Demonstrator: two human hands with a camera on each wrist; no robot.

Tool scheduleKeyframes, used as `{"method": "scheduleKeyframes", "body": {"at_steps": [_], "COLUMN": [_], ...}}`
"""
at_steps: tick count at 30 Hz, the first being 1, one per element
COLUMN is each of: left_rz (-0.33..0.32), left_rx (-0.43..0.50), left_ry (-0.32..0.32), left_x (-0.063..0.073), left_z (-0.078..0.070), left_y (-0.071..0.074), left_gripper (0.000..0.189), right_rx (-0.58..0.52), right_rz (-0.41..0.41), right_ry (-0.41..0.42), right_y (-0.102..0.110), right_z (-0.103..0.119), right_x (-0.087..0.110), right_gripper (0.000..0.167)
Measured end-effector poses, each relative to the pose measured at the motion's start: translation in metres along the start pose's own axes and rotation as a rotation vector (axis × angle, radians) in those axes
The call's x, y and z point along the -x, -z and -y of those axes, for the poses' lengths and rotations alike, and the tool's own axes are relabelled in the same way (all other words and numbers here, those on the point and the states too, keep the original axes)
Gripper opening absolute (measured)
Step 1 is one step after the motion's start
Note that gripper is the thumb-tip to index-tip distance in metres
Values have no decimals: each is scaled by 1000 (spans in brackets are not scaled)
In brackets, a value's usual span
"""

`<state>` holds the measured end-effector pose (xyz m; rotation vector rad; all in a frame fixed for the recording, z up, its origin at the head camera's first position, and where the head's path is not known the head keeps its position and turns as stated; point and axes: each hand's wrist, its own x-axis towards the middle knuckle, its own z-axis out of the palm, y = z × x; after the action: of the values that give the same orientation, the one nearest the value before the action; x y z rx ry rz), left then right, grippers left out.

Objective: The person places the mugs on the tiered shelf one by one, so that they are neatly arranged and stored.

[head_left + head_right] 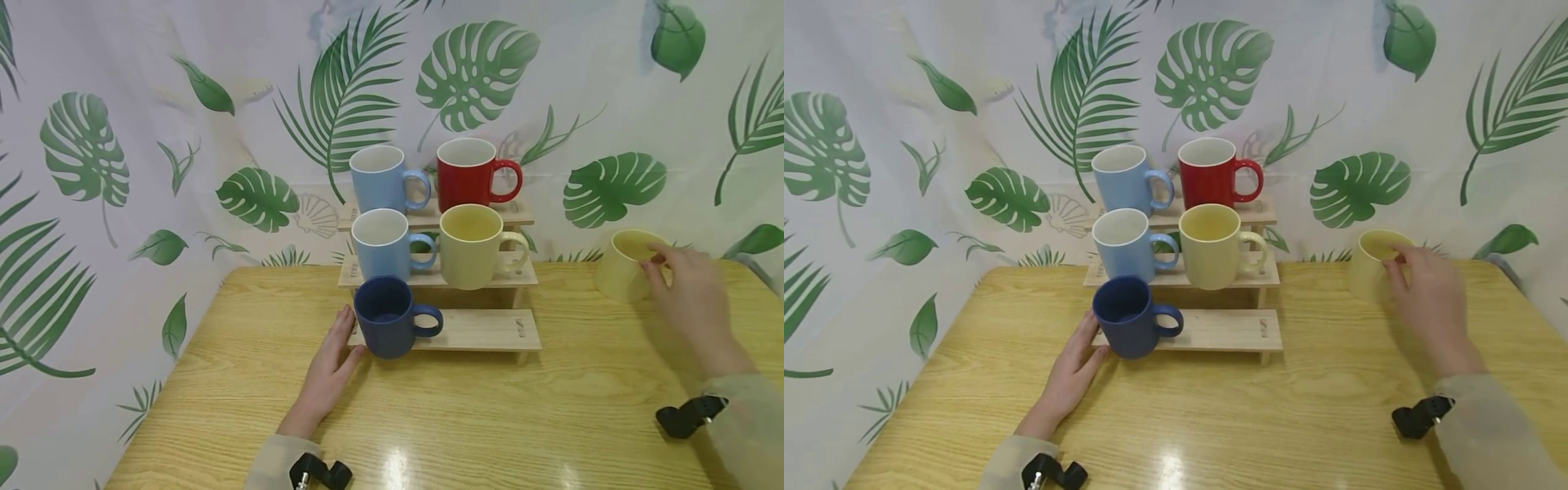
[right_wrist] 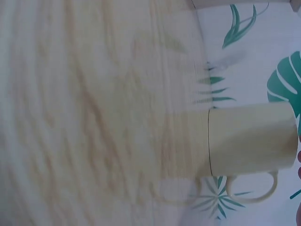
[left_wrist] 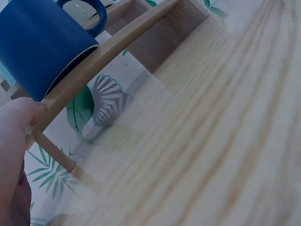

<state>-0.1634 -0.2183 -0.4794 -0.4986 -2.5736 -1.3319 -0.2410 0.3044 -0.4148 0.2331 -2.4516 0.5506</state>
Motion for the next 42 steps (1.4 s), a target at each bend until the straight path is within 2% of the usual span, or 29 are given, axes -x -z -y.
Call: {"method": "scheduleKeyframes", "body": {"at_steps": [3, 10, 20, 27, 33, 42], "left_rz": [0, 1, 1, 1, 3, 3], "left_rx": [5, 9, -2, 0, 1, 7], "left_ry": [-1, 1, 8, 5, 6, 7], "left_x": [0, 0, 0, 1, 0, 1], "left_z": [0, 0, -3, -3, -2, -4], "left_y": [0, 0, 1, 0, 0, 0], "left_gripper": [61, 62, 62, 62, 61, 61], "right_rx": [23, 82, 51, 12, -72, -103], "right_rz": [10, 95, 262, 327, 393, 407], "right_ry": [-22, -71, -166, -173, -200, -222], "right_y": [1, 4, 10, 11, 10, 4], "right_z": [-9, -25, -39, -46, -51, -60], "right_x": [0, -6, -11, -14, -15, -14], "right_gripper": [34, 53, 80, 81, 83, 85]}}
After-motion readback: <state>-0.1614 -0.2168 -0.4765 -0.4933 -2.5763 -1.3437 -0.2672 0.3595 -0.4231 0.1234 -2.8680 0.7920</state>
